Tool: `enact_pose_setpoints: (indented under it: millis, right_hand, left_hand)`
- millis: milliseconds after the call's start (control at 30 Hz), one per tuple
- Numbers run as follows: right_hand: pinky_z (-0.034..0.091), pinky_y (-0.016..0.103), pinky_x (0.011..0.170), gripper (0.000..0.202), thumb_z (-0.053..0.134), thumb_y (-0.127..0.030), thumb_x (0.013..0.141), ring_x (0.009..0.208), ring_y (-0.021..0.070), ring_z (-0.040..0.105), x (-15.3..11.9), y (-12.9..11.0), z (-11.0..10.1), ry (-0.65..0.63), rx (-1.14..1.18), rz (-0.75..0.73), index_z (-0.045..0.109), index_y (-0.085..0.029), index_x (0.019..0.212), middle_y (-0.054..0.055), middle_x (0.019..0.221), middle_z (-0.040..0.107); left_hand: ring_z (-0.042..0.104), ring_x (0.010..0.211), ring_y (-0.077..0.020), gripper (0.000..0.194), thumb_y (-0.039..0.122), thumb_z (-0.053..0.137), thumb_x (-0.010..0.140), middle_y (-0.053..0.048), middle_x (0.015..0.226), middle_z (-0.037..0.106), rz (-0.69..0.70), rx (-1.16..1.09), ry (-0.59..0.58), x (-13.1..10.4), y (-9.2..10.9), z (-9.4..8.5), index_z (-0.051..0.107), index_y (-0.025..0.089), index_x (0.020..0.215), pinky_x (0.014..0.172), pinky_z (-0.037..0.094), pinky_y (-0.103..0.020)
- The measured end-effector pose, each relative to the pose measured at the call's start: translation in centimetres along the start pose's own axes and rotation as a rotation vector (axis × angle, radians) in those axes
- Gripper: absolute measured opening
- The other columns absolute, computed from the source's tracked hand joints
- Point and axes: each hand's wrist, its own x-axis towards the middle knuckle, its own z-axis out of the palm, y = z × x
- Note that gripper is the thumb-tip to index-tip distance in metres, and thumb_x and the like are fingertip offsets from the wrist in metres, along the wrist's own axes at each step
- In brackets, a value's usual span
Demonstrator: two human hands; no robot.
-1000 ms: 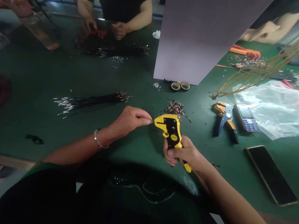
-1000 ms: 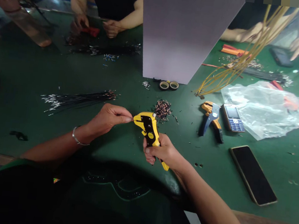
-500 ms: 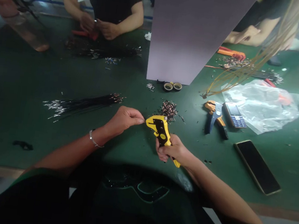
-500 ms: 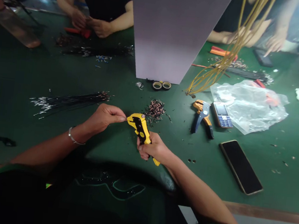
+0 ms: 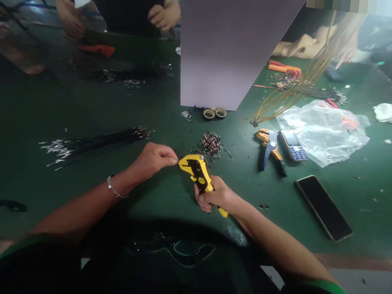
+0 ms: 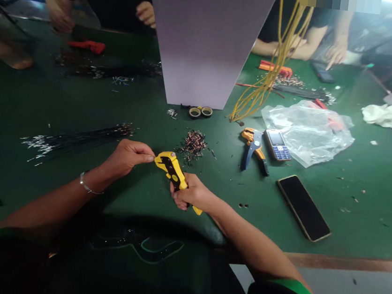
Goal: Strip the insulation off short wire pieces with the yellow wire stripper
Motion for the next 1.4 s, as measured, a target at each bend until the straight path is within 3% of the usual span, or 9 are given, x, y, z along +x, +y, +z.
enact_pose_setpoints:
  millis: [833, 1400]
  right_hand:
    - [0.038, 0.021, 0.036, 0.017, 0.063, -0.009, 0.06, 0.037, 0.007, 0.042, 0.0, -0.9, 0.1, 0.044, 0.083, 0.04, 0.054, -0.014, 0.073, -0.006, 0.048, 0.053]
    - [0.038, 0.024, 0.036, 0.018, 0.062, -0.006, 0.058, 0.037, 0.0089, 0.046, -0.2, -1.1, -0.1, 0.121, 0.098, 0.046, 0.058, -0.014, 0.074, -0.002, 0.054, 0.057]
  left_hand:
    - [0.045, 0.05, -0.0088, 0.013, 0.028, 0.071, 0.062, 0.002, 0.05, 0.057, -0.008, 0.037, 0.038, 0.2, -0.6, 0.0, 0.072, 0.015, 0.062, 0.051, 0.033, -0.022]
    - [0.04, 0.047, -0.0062, 0.01, 0.021, 0.065, 0.066, 0.004, 0.048, 0.051, 0.038, 0.013, 0.036, -1.2, 0.7, 0.5, 0.067, 0.014, 0.06, 0.047, 0.03, -0.021]
